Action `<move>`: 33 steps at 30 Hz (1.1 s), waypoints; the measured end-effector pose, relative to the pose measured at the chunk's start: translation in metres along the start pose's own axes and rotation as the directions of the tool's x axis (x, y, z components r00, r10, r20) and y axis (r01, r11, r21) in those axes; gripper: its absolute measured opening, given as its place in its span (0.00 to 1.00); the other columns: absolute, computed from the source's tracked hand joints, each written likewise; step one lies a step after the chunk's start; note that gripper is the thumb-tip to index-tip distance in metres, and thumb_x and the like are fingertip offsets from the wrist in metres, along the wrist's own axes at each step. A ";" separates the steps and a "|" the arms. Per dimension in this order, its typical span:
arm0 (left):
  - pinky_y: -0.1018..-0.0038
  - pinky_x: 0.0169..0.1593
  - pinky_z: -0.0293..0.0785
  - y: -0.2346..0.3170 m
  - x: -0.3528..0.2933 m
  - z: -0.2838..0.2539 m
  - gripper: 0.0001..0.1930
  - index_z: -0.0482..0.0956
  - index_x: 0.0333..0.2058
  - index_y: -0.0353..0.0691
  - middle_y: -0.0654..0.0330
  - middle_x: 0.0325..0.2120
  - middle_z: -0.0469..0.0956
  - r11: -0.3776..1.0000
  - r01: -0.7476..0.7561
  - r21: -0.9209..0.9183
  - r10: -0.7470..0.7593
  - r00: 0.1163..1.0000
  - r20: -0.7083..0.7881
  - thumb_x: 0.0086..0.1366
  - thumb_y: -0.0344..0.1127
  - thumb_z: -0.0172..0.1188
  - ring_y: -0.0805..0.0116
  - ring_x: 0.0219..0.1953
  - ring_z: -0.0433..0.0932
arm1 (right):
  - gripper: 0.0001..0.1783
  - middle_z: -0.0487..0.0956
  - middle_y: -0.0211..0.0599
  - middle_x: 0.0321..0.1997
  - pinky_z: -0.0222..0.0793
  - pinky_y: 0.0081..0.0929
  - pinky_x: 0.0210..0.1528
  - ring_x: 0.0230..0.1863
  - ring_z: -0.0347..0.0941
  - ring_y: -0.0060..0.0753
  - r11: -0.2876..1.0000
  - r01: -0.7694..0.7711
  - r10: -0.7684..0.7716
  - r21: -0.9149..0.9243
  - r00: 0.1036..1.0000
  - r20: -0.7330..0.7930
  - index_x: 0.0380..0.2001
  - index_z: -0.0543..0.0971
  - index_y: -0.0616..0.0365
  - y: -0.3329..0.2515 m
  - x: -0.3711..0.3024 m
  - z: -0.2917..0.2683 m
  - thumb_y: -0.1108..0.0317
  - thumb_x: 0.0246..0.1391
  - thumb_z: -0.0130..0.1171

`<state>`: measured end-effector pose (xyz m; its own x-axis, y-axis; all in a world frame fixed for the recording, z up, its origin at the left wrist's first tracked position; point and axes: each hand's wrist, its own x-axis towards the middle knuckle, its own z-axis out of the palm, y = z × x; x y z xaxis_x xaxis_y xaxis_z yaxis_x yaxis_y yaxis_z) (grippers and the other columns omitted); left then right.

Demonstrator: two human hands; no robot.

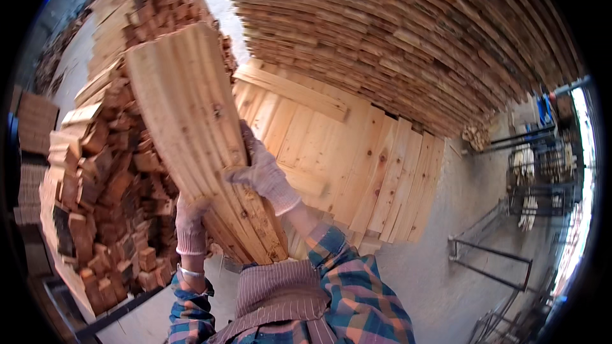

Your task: The person picks up wooden planks from a large pile and stacks them onto a pallet. The worker repeatedly lifts planks, aligns them, and places them in a neat stack, occasionally adjusting the position of the wood to ensure stability.

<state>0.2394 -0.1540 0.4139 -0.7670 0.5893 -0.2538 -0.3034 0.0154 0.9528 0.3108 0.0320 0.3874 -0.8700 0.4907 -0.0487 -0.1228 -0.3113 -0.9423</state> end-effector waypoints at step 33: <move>0.78 0.09 0.61 -0.303 0.193 0.049 0.50 0.45 0.69 0.45 0.54 0.31 0.76 -0.540 -0.384 0.749 0.450 0.620 0.643 0.59 0.71 0.49 0.74 0.09 0.64 | 0.26 0.77 0.37 0.46 0.74 0.36 0.51 0.47 0.75 0.36 0.817 0.526 0.372 0.236 -0.168 -0.913 0.50 0.72 0.61 0.321 -0.368 -0.192 0.68 0.46 0.66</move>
<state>0.2105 -0.0054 0.0843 -0.2485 0.8916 0.3786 0.8818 0.3700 -0.2925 0.6836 -0.0925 0.0391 0.5367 0.5446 -0.6445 -0.6708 -0.1880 -0.7175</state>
